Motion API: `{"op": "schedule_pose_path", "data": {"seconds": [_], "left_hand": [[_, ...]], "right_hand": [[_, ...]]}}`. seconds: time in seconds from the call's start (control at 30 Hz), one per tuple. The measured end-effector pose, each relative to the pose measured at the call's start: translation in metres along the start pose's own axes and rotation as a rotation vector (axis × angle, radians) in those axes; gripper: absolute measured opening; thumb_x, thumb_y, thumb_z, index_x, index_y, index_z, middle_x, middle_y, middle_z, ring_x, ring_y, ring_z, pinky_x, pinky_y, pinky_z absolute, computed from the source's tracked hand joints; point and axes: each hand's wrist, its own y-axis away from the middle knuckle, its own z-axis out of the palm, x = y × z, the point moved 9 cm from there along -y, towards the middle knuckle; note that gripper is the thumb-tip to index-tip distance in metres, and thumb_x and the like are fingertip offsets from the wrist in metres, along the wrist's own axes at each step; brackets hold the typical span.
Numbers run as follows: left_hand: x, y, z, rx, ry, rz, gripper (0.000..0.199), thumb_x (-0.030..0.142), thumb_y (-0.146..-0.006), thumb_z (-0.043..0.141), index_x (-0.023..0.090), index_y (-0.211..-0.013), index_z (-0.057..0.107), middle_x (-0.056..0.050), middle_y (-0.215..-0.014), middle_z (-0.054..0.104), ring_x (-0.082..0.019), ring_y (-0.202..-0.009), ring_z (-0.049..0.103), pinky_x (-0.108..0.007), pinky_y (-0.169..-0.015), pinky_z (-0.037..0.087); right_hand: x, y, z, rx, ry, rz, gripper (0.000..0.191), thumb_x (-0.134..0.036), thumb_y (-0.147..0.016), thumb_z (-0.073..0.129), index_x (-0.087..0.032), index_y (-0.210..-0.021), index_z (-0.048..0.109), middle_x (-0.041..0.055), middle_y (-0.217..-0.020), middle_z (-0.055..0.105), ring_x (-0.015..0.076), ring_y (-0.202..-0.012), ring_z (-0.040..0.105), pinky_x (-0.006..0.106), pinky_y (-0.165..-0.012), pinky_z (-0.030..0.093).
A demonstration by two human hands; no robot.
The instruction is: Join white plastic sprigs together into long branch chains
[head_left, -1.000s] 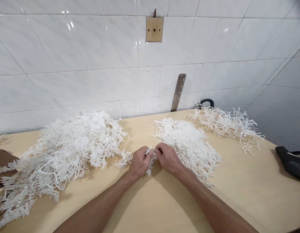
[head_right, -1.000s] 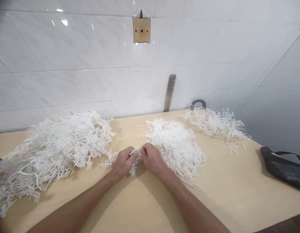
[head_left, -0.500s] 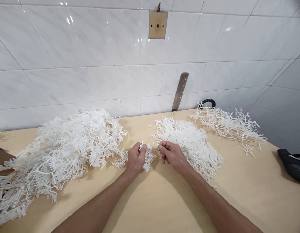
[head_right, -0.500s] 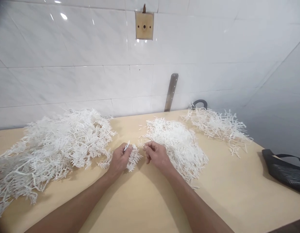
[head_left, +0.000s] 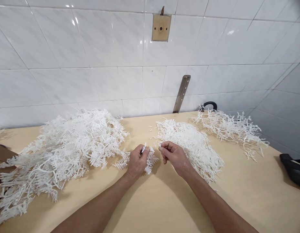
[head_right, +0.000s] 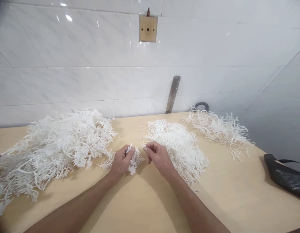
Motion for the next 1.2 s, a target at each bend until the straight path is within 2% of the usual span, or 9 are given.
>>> {"op": "schedule_pose_path", "data": {"seconds": [0.4, 0.5, 0.57, 0.67, 0.77, 0.83, 0.93, 1.0, 1.2], "left_hand": [[0.001, 0.001, 0.001, -0.013, 0.005, -0.007, 0.037, 0.046, -0.091, 0.051, 0.020, -0.066, 0.042, 0.006, -0.057, 0.038, -0.011, -0.056, 0.037, -0.025, -0.056, 0.030], [0.001, 0.001, 0.001, -0.011, 0.007, -0.007, 0.037, 0.046, -0.091, 0.050, 0.020, -0.066, 0.043, 0.005, -0.058, 0.039, -0.011, -0.056, 0.038, -0.025, -0.057, 0.030], [0.001, 0.002, 0.001, -0.016, 0.017, 0.002, 0.038, 0.047, -0.091, 0.049, 0.020, -0.065, 0.042, 0.005, -0.058, 0.038, -0.011, -0.057, 0.038, -0.025, -0.057, 0.030], [-0.001, 0.002, 0.004, -0.044, 0.058, 0.014, 0.039, 0.048, -0.092, 0.048, 0.020, -0.065, 0.042, 0.005, -0.059, 0.038, -0.011, -0.057, 0.038, -0.025, -0.056, 0.031], [-0.002, 0.002, 0.006, -0.058, 0.077, 0.022, 0.039, 0.048, -0.091, 0.049, 0.020, -0.066, 0.044, 0.004, -0.059, 0.039, -0.011, -0.057, 0.038, -0.025, -0.056, 0.031], [0.001, 0.002, 0.006, -0.051, 0.065, 0.041, 0.038, 0.048, -0.090, 0.052, 0.019, -0.066, 0.045, 0.005, -0.059, 0.039, -0.011, -0.057, 0.038, -0.024, -0.056, 0.031], [0.006, 0.003, 0.004, -0.023, 0.028, 0.067, 0.036, 0.045, -0.089, 0.054, 0.019, -0.066, 0.048, 0.005, -0.059, 0.041, -0.011, -0.057, 0.038, -0.024, -0.056, 0.031], [0.009, 0.004, 0.003, -0.005, -0.002, 0.073, 0.034, 0.044, -0.090, 0.054, 0.018, -0.067, 0.052, 0.004, -0.060, 0.044, -0.011, -0.058, 0.040, -0.025, -0.057, 0.032], [0.016, 0.007, 0.004, 0.000, -0.054, 0.116, 0.031, 0.041, -0.091, 0.053, 0.018, -0.069, 0.054, 0.003, -0.062, 0.046, -0.012, -0.060, 0.042, -0.025, -0.059, 0.034]], "right_hand": [[-0.005, 0.002, 0.002, -0.030, -0.010, 0.035, 0.040, -0.056, -0.084, 0.065, -0.017, -0.076, 0.061, -0.0034, -0.059, 0.053, 0.0098, -0.046, 0.052, 0.024, -0.047, 0.044], [-0.008, 0.001, -0.006, 0.006, 0.127, -0.005, 0.038, -0.055, -0.087, 0.061, -0.018, -0.078, 0.061, -0.0022, -0.061, 0.055, 0.0114, -0.046, 0.053, 0.027, -0.048, 0.045], [-0.020, 0.002, -0.023, 0.133, 0.350, -0.098, 0.032, -0.050, -0.088, 0.060, -0.019, -0.081, 0.062, 0.0000, -0.065, 0.058, 0.0137, -0.049, 0.055, 0.029, -0.052, 0.047], [-0.059, 0.013, -0.054, 0.457, 0.719, -0.373, 0.020, -0.037, -0.086, 0.059, -0.019, -0.085, 0.066, 0.0075, -0.081, 0.063, 0.0189, -0.065, 0.059, 0.036, -0.065, 0.051], [-0.082, 0.025, -0.066, 0.633, 0.830, -0.528, 0.021, -0.033, -0.086, 0.057, -0.017, -0.093, 0.068, 0.0133, -0.098, 0.064, 0.0193, -0.069, 0.058, 0.037, -0.069, 0.050], [-0.076, 0.019, -0.059, 0.521, 0.756, -0.457, 0.022, -0.035, -0.088, 0.056, -0.018, -0.093, 0.069, 0.0113, -0.093, 0.067, 0.0189, -0.067, 0.059, 0.034, -0.065, 0.050], [-0.050, 0.009, -0.022, 0.182, 0.609, -0.285, 0.024, -0.039, -0.089, 0.057, -0.020, -0.087, 0.071, 0.0054, -0.077, 0.070, 0.0196, -0.067, 0.062, 0.032, -0.064, 0.049], [-0.037, 0.009, 0.002, 0.034, 0.548, -0.226, 0.024, -0.041, -0.089, 0.058, -0.020, -0.088, 0.071, 0.0042, -0.078, 0.071, 0.0191, -0.069, 0.062, 0.031, -0.065, 0.049], [-0.010, 0.008, 0.014, -0.034, 0.390, -0.071, 0.030, -0.047, -0.082, 0.065, -0.019, -0.090, 0.072, 0.0036, -0.074, 0.068, 0.0128, -0.051, 0.052, 0.025, -0.043, 0.043]]}}
